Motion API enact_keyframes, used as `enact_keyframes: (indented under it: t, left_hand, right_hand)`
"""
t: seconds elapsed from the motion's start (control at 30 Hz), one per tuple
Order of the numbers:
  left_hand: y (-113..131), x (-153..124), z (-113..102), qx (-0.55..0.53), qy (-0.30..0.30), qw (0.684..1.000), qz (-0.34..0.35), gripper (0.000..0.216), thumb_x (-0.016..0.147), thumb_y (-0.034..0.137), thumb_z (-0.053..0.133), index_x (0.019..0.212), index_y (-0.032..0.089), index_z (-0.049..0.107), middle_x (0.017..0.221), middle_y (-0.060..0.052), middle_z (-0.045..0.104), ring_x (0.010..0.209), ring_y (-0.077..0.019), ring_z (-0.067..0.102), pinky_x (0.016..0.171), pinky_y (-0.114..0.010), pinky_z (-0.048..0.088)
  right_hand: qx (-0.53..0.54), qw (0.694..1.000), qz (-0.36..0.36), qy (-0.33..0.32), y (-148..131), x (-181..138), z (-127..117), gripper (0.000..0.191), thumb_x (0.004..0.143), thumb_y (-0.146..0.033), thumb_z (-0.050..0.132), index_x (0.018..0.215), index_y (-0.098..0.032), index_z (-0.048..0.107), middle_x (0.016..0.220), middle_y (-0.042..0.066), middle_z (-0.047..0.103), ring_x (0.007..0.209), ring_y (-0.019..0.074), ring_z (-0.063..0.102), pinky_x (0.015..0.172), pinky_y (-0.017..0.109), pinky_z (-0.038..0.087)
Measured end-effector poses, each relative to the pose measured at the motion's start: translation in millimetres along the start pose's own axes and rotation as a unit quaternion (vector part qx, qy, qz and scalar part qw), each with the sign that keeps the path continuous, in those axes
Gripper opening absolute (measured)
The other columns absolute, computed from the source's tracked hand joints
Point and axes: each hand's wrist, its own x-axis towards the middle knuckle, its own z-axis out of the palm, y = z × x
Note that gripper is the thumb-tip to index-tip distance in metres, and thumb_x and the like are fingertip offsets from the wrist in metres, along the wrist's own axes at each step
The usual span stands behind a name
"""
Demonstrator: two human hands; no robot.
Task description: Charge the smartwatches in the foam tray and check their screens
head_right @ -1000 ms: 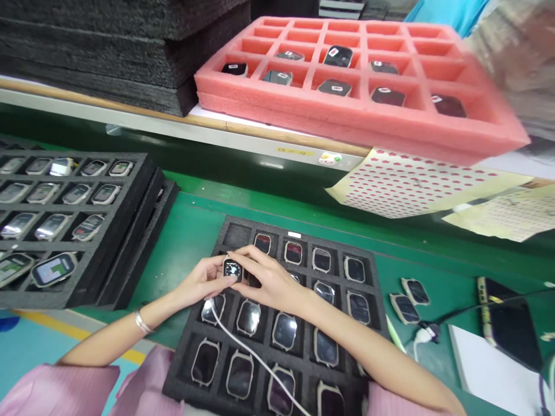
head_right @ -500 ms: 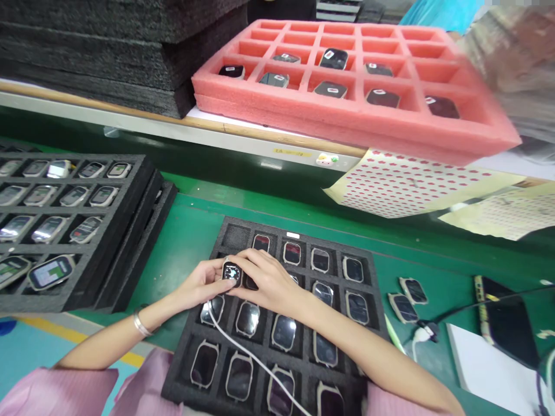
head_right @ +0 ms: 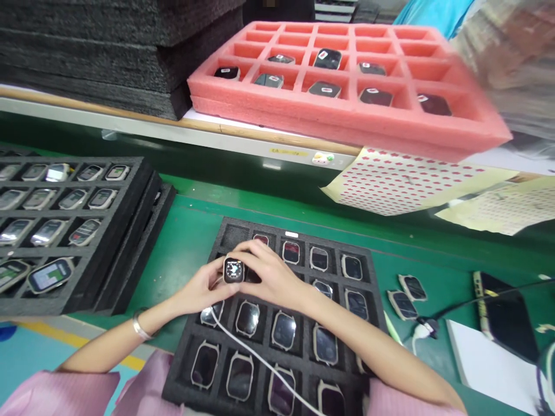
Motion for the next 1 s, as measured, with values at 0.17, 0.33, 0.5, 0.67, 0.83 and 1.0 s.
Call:
enact_keyframes:
  t: [0.17,0.33,0.5,0.67,0.83,1.0]
  left_hand:
    - [0.7,1.0,1.9,0.083,-0.030,0.996,-0.029,0.049,0.072,0.039,0.074,0.109,0.016,0.050,0.087,-0.001,0.057,0.055,-0.0080,0.042,0.050,-0.021,0.034]
    - [2.4,1.5,3.8,0.097,-0.030,0.994,-0.031,0.046,0.075,0.037,0.071,0.111,0.016,0.051,0.087,-0.002,0.061,0.063,-0.0120,0.052,0.057,-0.024,0.041]
    - [2.3,4.9,4.8,0.079,-0.024,0.996,-0.025,0.034,0.077,0.030,0.069,0.104,0.015,0.055,0.087,-0.002,0.060,0.063,-0.0104,0.050,0.055,-0.022,0.039]
    - [3.9,15.1,21.0,0.024,-0.029,0.998,-0.045,0.037,0.078,0.030,0.066,0.107,0.012,0.050,0.070,0.003,0.054,0.042,-0.0057,0.041,0.040,-0.020,0.034]
    - [3.2,26.9,34.8,-0.036,-0.038,0.998,-0.043,0.043,0.073,0.032,0.070,0.106,0.014,0.048,0.079,0.001,0.054,0.056,-0.0094,0.054,0.054,-0.026,0.052]
    - [0.8,28.5,28.8,-0.064,-0.058,0.995,-0.043,0.043,0.067,0.031,0.076,0.097,0.013,0.051,0.079,-0.001,0.058,0.060,-0.0104,0.056,0.060,-0.029,0.055]
  right_hand:
    - [-0.114,0.990,0.067,0.046,29.5,28.3,-6.3,0.041,0.086,-0.036,0.063,0.121,-0.017,0.053,0.106,0.010,0.053,0.104,0.0232,0.053,0.090,0.037,0.047]
    - [-0.212,0.974,0.070,-0.023,37.9,37.5,0.5,0.048,0.085,-0.037,0.065,0.126,-0.014,0.053,0.110,0.014,0.056,0.101,0.0284,0.052,0.086,0.044,0.045]
    - [-0.277,0.953,0.088,-0.091,19.9,17.8,-24.2,0.023,0.083,-0.021,0.067,0.105,-0.015,0.065,0.099,0.012,0.064,0.094,0.0294,0.055,0.081,0.043,0.043]
    - [-0.298,0.942,0.110,-0.109,17.8,15.0,-27.5,0.018,0.078,-0.013,0.070,0.096,-0.011,0.066,0.093,0.016,0.065,0.091,0.0316,0.057,0.076,0.043,0.043]
    - [-0.255,0.958,0.118,-0.050,32.2,8.8,-24.9,0.027,0.080,-0.023,0.069,0.104,-0.012,0.065,0.097,0.015,0.066,0.092,0.0291,0.060,0.080,0.043,0.046]
    - [-0.178,0.979,0.096,0.004,21.9,-15.8,-36.9,0.038,0.082,-0.032,0.067,0.116,-0.016,0.061,0.105,0.010,0.065,0.091,0.0217,0.062,0.081,0.035,0.051]
